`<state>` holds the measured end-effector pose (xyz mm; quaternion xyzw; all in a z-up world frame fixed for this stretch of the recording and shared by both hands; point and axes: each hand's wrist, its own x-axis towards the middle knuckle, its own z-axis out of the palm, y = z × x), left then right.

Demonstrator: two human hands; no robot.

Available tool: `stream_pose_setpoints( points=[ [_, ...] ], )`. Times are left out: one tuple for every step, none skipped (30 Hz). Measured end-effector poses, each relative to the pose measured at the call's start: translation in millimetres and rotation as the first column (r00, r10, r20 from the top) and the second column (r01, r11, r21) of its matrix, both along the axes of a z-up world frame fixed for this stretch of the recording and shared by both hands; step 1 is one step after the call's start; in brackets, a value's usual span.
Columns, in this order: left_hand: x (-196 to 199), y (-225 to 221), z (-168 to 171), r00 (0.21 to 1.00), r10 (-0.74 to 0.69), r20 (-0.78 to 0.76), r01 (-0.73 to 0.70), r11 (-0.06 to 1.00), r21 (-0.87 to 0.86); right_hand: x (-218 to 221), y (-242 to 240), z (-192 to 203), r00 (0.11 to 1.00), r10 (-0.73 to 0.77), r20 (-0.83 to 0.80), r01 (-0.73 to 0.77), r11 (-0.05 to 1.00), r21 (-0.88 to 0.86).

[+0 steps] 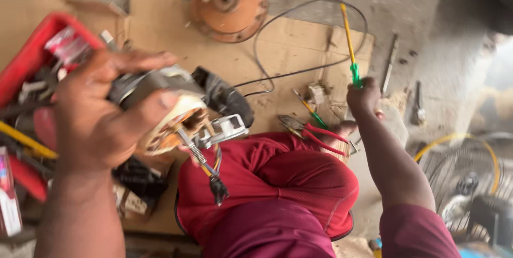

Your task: The person sits on the floor and assembles an electric motor by inserting the rotor into the stator, attaching end caps, and connecting wires. They use pliers and a screwdriver to secure components and adjust the wiring.

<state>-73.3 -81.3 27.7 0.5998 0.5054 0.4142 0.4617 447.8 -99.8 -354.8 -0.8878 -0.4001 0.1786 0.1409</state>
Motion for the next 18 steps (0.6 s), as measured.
stream_pose_setpoints(
  points=[
    [-5,-1,-3,1.0,-0.008,-0.013,0.009,1.0,0.01,1,0,19,0.997,-0.049,-0.057,0.054,0.994,0.093],
    [-10,1,-6,1.0,-0.001,0.0,0.001,1.0,-0.014,4,1,43,1.0,-0.006,0.014,0.002,0.97,0.242],
    [-12,2,-7,1.0,0.006,0.013,-0.006,0.999,-0.037,6,2,70,0.995,0.028,0.097,-0.063,0.924,0.378],
    [-11,7,-8,0.999,0.02,0.048,-0.015,0.995,-0.103,13,0,102,0.999,0.042,0.004,-0.04,0.9,0.434],
    [-9,14,-6,0.996,0.034,0.078,-0.02,0.985,-0.171,19,-1,135,0.995,0.063,-0.083,-0.014,0.871,0.491],
    [-4,20,-4,0.999,0.008,0.044,0.0,0.986,-0.166,26,1,170,0.956,0.165,-0.243,0.003,0.823,0.569],
    [0,29,-1,1.0,-0.018,0.009,0.019,0.987,-0.158,34,1,208,0.883,0.282,-0.376,0.03,0.765,0.643],
    [3,37,0,0.999,-0.041,-0.014,0.038,0.985,-0.171,42,5,244,0.822,0.372,-0.43,0.035,0.721,0.692],
    [6,43,2,0.997,-0.066,-0.037,0.058,0.981,-0.183,49,6,281,0.751,0.464,-0.469,0.044,0.674,0.737],
    [4,51,2,0.995,-0.083,-0.05,0.07,0.971,-0.228,56,0,318,0.745,0.515,-0.425,0.033,0.607,0.794],
    [2,57,0,0.993,-0.102,-0.063,0.081,0.959,-0.273,54,-4,347,0.775,0.474,-0.418,0.093,0.568,0.818],
    [0,54,-3,0.997,-0.075,-0.027,0.068,0.974,-0.214,51,-9,369,0.789,0.445,-0.424,0.149,0.532,0.834],
    [2,54,-9,0.999,-0.051,0.012,0.052,0.987,-0.155,37,-15,378,0.82,0.322,-0.473,0.271,0.509,0.817],
    [3,51,-12,0.999,-0.012,0.048,0.016,0.996,-0.092,22,-16,380,0.841,0.223,-0.493,0.291,0.582,0.76],
    [2,53,-12,0.996,-0.051,0.075,0.06,0.989,-0.133,6,-20,379,0.854,0.126,-0.505,0.313,0.649,0.693],
    [2,49,-14,0.993,-0.055,0.107,0.072,0.984,-0.161,-12,-18,371,0.883,0.09,-0.46,0.211,0.801,0.561],
    [5,54,-17,0.99,-0.11,0.083,0.112,0.993,-0.024,-26,-13,362,0.818,0.116,-0.563,0.173,0.885,0.433],
    [-3,56,-13,0.995,-0.077,0.06,0.09,0.968,-0.233,-48,-15,344,0.732,0.103,-0.673,0.103,0.961,0.259]
  ],
)
